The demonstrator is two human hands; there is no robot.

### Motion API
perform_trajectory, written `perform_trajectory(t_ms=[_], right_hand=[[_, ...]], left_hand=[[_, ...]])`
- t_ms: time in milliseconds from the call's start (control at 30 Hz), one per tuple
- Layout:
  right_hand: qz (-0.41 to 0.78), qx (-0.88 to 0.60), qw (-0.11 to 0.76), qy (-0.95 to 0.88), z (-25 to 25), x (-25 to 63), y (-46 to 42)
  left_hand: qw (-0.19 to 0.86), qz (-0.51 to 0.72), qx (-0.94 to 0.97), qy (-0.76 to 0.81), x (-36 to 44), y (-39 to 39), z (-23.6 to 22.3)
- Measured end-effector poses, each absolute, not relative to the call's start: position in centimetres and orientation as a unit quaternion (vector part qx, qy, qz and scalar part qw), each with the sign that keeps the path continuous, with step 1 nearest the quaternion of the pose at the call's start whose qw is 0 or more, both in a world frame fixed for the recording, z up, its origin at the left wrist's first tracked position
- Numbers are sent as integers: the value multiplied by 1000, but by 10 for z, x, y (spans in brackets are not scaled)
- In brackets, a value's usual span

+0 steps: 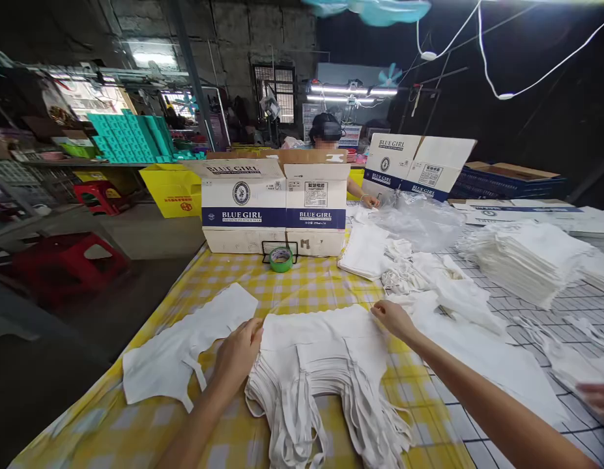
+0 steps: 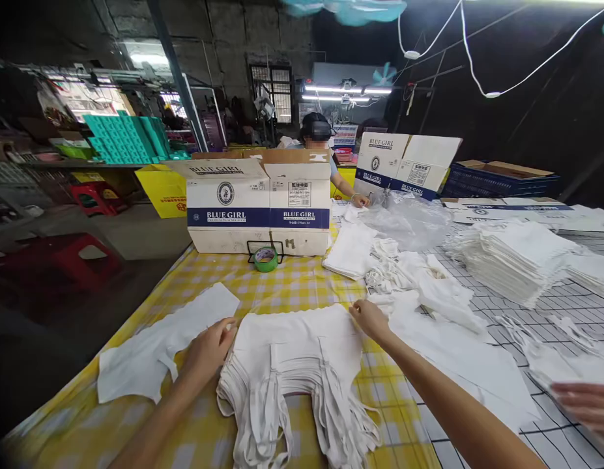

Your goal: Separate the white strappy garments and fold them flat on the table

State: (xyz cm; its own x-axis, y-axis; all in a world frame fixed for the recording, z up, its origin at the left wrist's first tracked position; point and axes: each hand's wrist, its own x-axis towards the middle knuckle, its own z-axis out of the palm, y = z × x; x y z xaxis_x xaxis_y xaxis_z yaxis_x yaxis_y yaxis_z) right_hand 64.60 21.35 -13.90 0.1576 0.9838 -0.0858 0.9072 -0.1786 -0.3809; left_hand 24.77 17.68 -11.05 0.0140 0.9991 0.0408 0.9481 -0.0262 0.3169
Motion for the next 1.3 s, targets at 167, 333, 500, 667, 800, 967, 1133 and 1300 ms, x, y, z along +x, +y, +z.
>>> perform_trajectory(t_ms=[167, 333, 500, 667, 800, 967, 1133, 1300], right_hand=[[151, -758, 100, -626, -144, 633, 216], [76, -729, 139, -666, -151, 615, 208], [28, -707, 152, -691, -153, 601, 199], [43, -706, 201, -677, -157, 596, 200], [148, -720, 257, -627, -159, 597, 214], [279, -759, 237, -539, -148, 607, 239], [329, -737, 235, -542, -134, 609, 249], [365, -685, 292, -559, -128, 608, 244]], left_hand=[[114, 57, 683, 719, 261, 207, -129], [82, 70, 675, 730, 273, 208, -141], [44, 102, 677, 728, 285, 197, -144], [54, 129, 667, 732, 282, 211, -146], [92, 131, 651, 742, 274, 235, -148], [109, 147, 648, 739, 273, 251, -151], [109, 202, 650, 724, 278, 251, -147], [157, 273, 654, 687, 275, 250, -137]])
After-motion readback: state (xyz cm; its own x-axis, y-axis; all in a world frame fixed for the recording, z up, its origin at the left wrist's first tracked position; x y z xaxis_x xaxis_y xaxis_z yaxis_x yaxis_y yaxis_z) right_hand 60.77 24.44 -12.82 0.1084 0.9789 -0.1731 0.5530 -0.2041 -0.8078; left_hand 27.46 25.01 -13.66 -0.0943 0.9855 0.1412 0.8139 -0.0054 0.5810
